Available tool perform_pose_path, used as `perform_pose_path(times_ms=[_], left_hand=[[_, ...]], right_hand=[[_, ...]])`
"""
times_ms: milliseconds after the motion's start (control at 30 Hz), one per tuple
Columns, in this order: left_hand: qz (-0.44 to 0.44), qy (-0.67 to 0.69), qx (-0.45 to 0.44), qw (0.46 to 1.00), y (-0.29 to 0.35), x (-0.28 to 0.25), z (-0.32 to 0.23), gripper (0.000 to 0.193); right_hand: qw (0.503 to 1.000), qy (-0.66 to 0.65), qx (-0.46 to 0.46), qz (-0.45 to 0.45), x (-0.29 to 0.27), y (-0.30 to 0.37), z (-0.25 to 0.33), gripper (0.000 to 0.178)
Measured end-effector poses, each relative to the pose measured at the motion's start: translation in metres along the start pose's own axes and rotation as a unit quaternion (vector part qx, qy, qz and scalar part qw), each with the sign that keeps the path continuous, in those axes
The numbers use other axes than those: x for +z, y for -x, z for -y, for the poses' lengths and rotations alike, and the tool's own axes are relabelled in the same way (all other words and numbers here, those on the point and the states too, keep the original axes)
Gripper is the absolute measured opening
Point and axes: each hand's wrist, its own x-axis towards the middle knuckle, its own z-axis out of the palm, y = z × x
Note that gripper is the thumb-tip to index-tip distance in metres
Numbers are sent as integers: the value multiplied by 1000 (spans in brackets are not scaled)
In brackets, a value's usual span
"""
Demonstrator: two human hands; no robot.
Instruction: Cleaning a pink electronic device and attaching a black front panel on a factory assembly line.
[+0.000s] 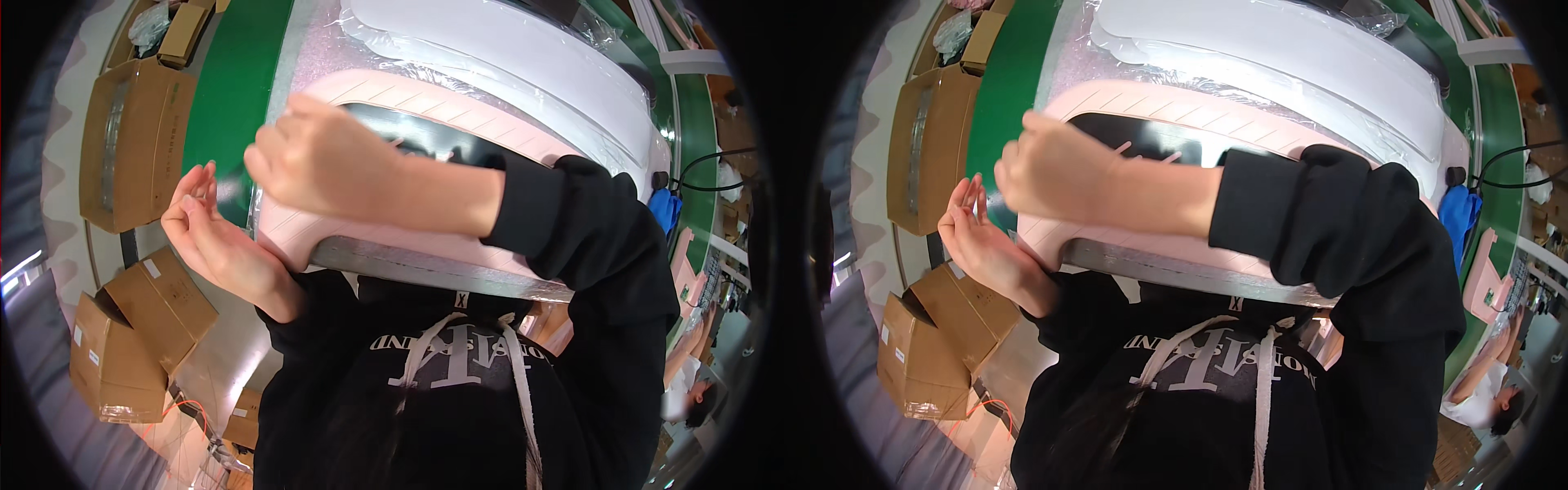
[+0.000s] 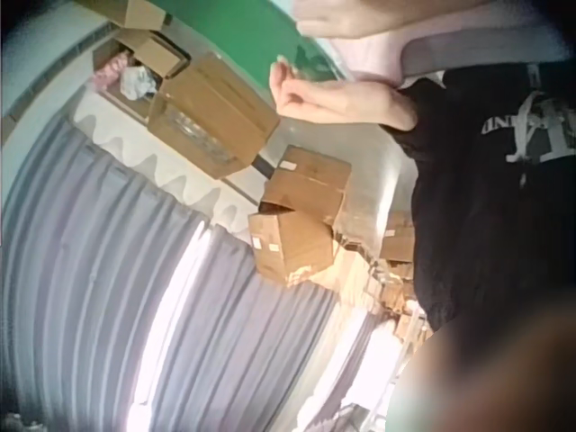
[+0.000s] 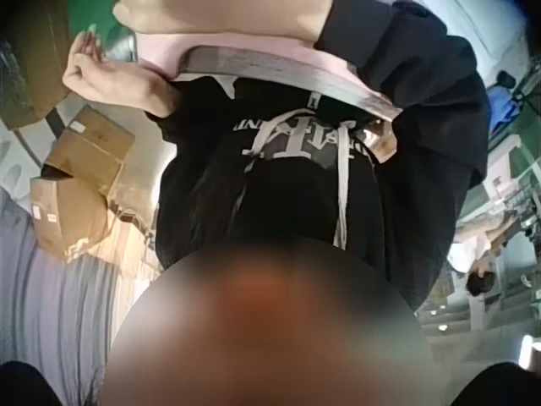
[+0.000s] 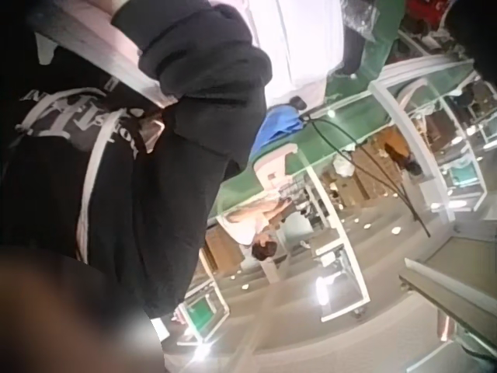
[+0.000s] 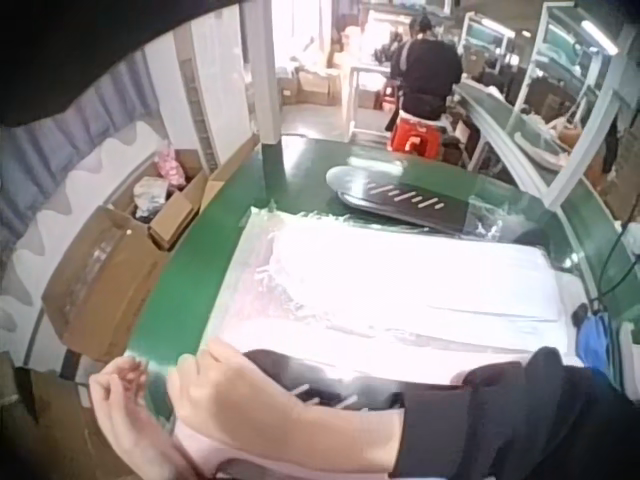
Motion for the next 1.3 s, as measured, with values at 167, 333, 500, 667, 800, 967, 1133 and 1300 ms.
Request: perform_pose_path(times_ms=[167,333,500,667,800,967,1133,1300], left_hand=[[25,-22,-44,998,-2,-1,4,17],[82,-41,-72,993,1,1,0,18],[150,-134,-55,978,2,13,-4,18],[154,-162,-28,974,4,8,3,17],[151,-193,-22,969,3,10,2,16],[188,-213,-11,959,5,16,0,17],[226,-246,-21,942,7,21,-3,18],[239,-261,-45,934,10,20,-3,20]], right_hand=[[995,-88,-6,34,-17,7,34,12],[986,-152,42,47,-40,9,-51,14],[999,1,26,24,-24,28,-75,18],[996,55,70,33,-26,33,-52,18],[993,24,97,68,-37,36,-1,17],[990,-94,35,99,-57,42,8,14],[987,3,148,61,-65,74,-85,16],[988,71,122,57,-63,73,-60,19]])
